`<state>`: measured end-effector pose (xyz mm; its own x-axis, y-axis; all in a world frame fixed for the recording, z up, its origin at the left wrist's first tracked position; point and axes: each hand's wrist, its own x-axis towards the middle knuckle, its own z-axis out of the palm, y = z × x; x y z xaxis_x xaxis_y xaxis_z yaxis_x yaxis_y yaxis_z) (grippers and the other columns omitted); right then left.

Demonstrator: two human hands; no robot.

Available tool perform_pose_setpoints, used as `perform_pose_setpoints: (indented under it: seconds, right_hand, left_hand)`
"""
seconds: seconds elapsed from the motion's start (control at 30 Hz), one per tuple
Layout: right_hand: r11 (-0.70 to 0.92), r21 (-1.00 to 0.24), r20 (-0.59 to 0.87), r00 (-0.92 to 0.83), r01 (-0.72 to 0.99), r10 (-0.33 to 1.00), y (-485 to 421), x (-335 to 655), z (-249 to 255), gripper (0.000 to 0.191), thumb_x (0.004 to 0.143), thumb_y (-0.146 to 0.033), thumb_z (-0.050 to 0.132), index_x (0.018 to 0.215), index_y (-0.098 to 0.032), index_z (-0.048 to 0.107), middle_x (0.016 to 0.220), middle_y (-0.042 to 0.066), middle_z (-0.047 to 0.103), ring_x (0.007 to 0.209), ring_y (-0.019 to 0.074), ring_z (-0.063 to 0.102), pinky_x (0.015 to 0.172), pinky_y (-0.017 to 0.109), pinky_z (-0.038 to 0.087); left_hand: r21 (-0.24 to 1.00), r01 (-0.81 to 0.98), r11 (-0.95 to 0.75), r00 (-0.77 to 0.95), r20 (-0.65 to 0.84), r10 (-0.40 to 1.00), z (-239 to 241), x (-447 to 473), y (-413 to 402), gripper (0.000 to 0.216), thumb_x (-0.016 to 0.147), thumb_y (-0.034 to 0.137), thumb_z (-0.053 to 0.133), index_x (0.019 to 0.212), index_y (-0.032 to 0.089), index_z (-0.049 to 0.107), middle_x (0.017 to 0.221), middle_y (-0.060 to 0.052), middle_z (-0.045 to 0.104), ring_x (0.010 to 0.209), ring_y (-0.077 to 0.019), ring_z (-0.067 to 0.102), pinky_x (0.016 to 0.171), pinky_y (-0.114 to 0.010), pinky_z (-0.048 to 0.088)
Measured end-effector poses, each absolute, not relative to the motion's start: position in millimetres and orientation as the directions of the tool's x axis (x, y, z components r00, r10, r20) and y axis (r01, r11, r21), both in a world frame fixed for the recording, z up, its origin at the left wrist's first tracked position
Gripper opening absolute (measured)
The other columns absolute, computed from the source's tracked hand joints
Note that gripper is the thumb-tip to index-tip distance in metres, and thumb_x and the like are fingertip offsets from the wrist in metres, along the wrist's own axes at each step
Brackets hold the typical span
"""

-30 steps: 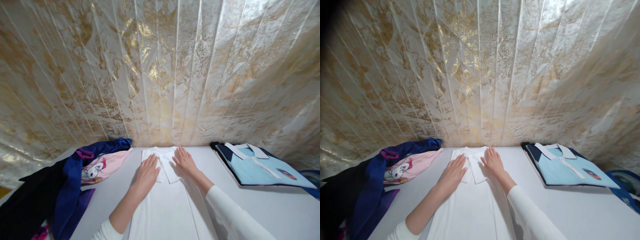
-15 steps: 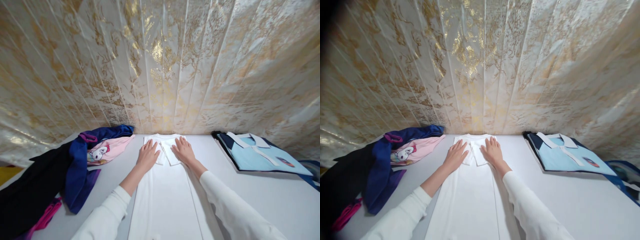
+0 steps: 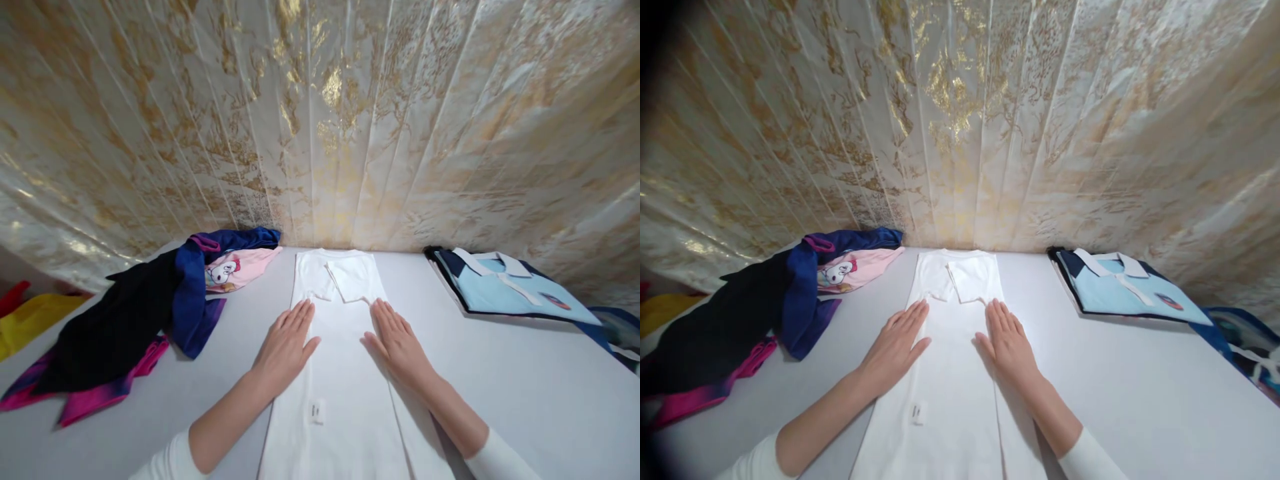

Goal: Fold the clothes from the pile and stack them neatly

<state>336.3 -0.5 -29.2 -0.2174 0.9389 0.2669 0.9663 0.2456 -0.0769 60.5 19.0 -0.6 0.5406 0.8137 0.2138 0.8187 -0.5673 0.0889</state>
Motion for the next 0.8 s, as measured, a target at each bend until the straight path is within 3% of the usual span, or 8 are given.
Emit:
perform_pose_setpoints:
  seconds: [0.27, 0.6, 0.8]
  right_hand:
    - [0.363, -0.031, 0.369, -0.327, 0.931, 0.870, -47.4, 322.3, -25.3, 0.064, 0.097, -0.049, 0.034, 0.151, -0.016, 0.024, 0.153, 0.011, 0.033, 0.142, 0.0249, 0.028, 0.109, 0.045, 0.034]
    - [0.328, -0.079, 0.327, -0.287, 0.941, 0.901, -53.8, 314.2, -24.9, 0.059, 0.096, -0.050, 0.036, 0.144, -0.014, 0.040, 0.152, 0.015, 0.035, 0.139, 0.0278, 0.033, 0.108, 0.047, 0.036]
    - [0.356, -0.150, 0.376, -0.280, 0.922, 0.883, -45.7, 318.9, -15.4, 0.050, 0.099, -0.038, 0.035, 0.144, -0.015, 0.039, 0.147, 0.015, 0.043, 0.137, 0.0251, 0.038, 0.107, 0.044, 0.040]
  left_hand:
    - [0.056, 0.800, -0.597, 0.577, 0.203, 0.791, 4.7, 55.8, -29.8, 0.052, 0.098, 0.039, 0.039, 0.144, 0.015, 0.037, 0.154, -0.012, 0.028, 0.142, -0.0223, 0.027, 0.112, -0.040, 0.029]
    - [0.087, 0.783, -0.615, 0.583, 0.239, 0.776, 2.5, 50.2, -32.7, 0.052, 0.099, 0.038, 0.040, 0.146, 0.017, 0.034, 0.154, -0.011, 0.029, 0.140, -0.0239, 0.030, 0.110, -0.042, 0.033]
    - [0.159, 0.634, -0.757, 0.714, 0.257, 0.652, 23.9, 67.0, -51.2, 0.054, 0.097, 0.024, 0.041, 0.149, 0.020, 0.027, 0.155, -0.009, 0.027, 0.143, -0.0229, 0.024, 0.113, -0.043, 0.029]
